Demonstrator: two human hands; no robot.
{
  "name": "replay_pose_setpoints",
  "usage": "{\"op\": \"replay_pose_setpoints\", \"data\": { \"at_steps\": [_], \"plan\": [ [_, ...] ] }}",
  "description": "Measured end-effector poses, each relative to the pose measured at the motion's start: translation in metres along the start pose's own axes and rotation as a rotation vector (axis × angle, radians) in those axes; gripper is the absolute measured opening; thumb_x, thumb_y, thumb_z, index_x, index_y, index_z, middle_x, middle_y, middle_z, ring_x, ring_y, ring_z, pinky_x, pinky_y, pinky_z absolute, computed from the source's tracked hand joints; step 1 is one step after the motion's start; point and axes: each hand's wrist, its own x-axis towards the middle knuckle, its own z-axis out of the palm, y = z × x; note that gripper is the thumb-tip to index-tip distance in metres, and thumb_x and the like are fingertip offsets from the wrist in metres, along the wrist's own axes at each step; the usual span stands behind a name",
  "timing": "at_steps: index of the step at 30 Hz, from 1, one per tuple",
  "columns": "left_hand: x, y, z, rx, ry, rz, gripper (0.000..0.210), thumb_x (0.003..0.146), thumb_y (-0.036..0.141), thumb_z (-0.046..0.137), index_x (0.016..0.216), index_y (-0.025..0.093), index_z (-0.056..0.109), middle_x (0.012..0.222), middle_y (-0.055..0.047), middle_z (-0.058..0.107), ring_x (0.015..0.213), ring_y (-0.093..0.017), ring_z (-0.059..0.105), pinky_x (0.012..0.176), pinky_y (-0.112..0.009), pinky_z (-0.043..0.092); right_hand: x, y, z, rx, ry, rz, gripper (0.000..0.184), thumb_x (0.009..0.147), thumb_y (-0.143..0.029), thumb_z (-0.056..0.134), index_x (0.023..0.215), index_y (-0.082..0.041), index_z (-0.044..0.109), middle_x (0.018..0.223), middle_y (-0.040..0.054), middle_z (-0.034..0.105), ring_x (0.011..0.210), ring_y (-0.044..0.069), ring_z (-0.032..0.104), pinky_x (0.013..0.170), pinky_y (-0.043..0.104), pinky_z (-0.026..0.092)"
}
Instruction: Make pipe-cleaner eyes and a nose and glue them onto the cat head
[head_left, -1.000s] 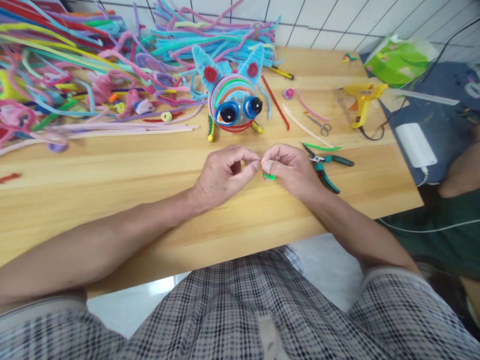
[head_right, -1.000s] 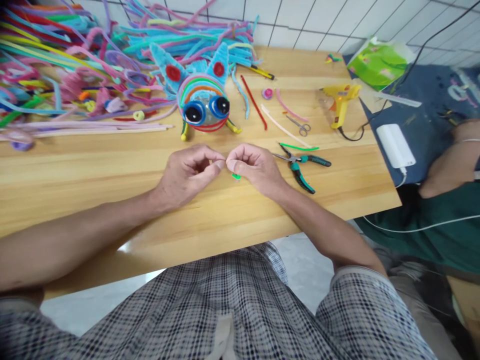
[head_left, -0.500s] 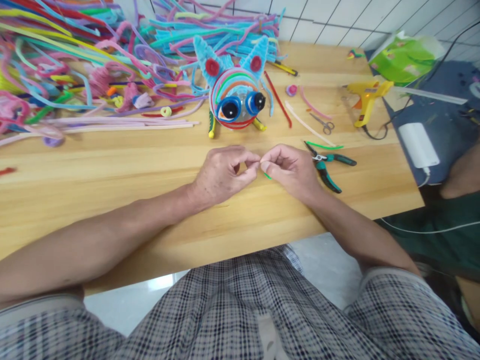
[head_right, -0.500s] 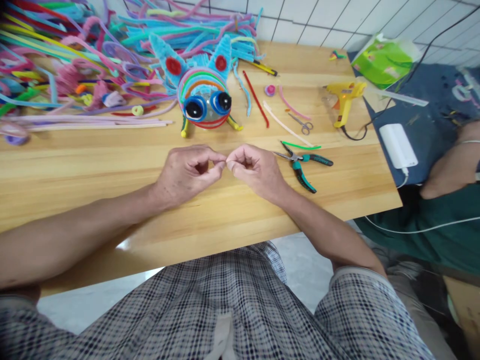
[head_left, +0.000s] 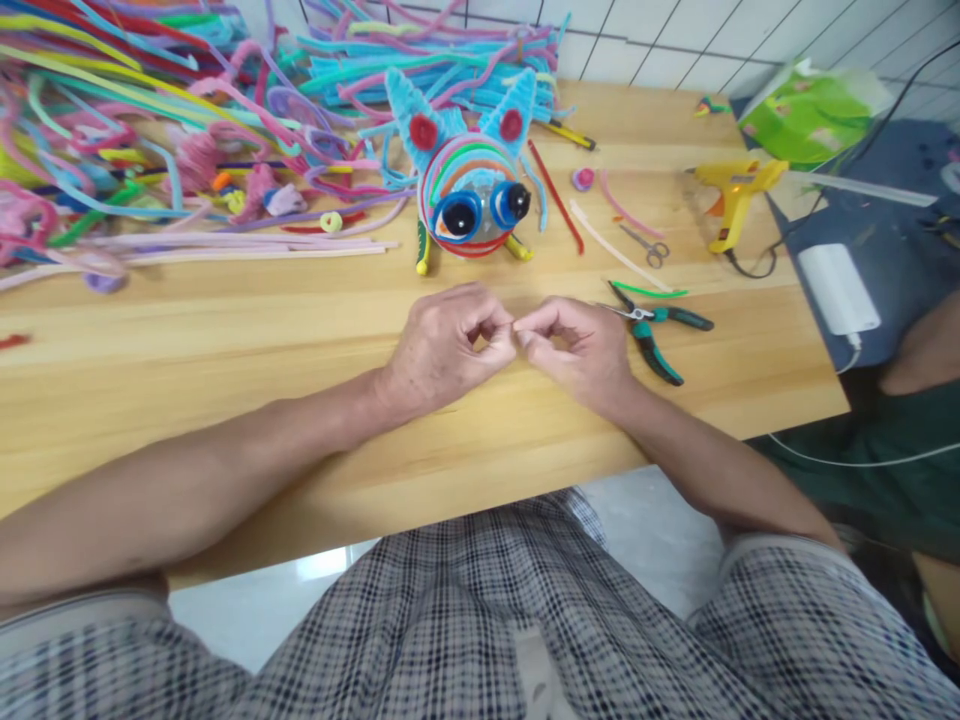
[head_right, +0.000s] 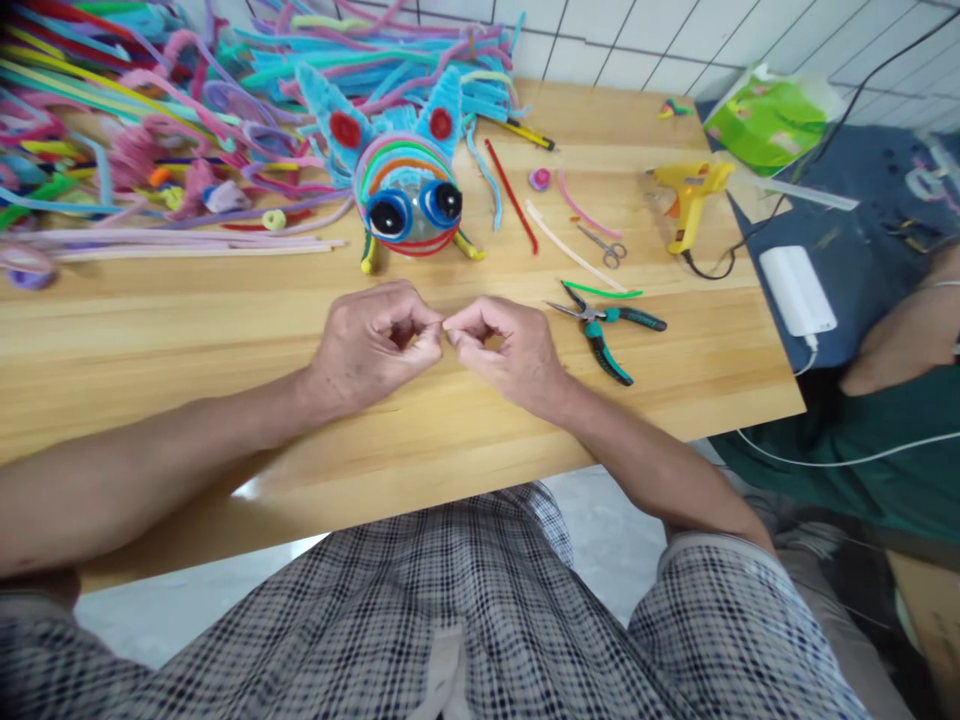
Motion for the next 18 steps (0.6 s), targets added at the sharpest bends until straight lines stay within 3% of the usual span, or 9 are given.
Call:
{"op": "replay_pose_setpoints", "data": {
  "at_steps": [6,18],
  "plan": [
    [-0.003,0.006,0.004,-0.002,0.085,-0.054,0.016,0.084,0.015,0.066,0.069,0.020,0.062,0.065,0.001,0.064,0.057,-0.011,0.050,0.059,-0.028,0.040,-0.006,0.006,0.011,0.135,0.061,0.000,0.007,0.091,-0.027,0.078,0.086,-0.024,0.082,0.079,-0.0004,0.079,0.069,0.015,0.068,0.066,0.029,0.054],
    [-0.005,0.004,0.006,-0.111,0.113,-0.136,0.011,0.086,0.016,0.065,0.076,0.019,0.067,0.071,0.000,0.070,0.062,-0.012,0.057,0.061,-0.027,0.044,-0.008,0.011,0.009,0.152,0.095,0.014,0.006,0.091,-0.033,0.084,0.092,-0.027,0.085,0.081,-0.0009,0.080,0.069,0.014,0.068,0.068,0.029,0.054]
  ]
}}
